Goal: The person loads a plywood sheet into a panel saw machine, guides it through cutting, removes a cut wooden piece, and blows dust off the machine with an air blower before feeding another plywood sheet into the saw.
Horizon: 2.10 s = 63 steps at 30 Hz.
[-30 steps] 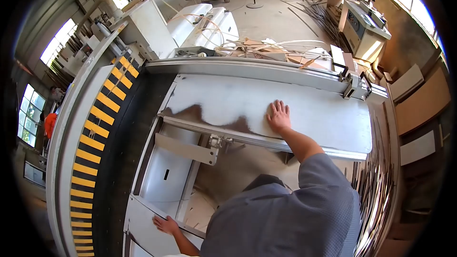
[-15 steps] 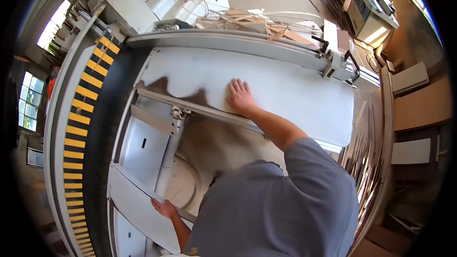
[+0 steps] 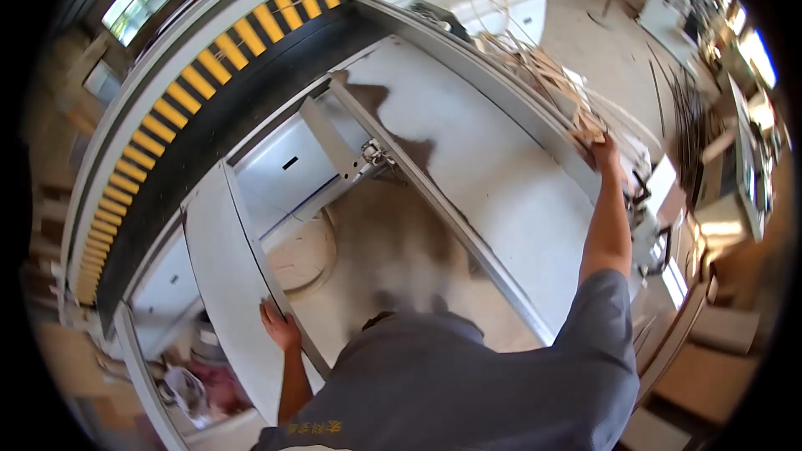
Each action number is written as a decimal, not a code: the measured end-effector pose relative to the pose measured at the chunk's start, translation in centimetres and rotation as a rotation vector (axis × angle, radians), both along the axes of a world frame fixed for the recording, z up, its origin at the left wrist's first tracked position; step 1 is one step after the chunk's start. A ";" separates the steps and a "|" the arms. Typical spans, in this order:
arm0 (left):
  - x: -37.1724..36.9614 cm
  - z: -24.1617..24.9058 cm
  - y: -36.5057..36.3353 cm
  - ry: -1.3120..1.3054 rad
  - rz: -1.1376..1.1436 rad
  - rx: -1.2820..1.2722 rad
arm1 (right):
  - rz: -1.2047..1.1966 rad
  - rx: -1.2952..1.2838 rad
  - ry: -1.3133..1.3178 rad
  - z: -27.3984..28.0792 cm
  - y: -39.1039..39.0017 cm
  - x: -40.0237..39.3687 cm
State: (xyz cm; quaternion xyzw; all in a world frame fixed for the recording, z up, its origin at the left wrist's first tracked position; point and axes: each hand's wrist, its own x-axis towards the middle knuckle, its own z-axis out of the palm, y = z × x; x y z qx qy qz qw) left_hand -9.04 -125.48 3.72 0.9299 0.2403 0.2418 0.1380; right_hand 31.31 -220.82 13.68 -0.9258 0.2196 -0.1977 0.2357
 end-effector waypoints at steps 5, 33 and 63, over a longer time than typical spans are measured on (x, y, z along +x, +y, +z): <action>0.2 0.7 -0.2 0.027 0.034 0.024 | 0.178 0.169 -0.112 4.1 1.9 2.1; 28.9 0.2 27.1 -0.113 -0.211 -0.056 | 0.751 -0.261 1.054 22.7 58.8 35.5; 31.8 -2.8 27.9 0.067 -0.148 0.154 | 0.379 0.073 1.628 16.0 44.6 21.7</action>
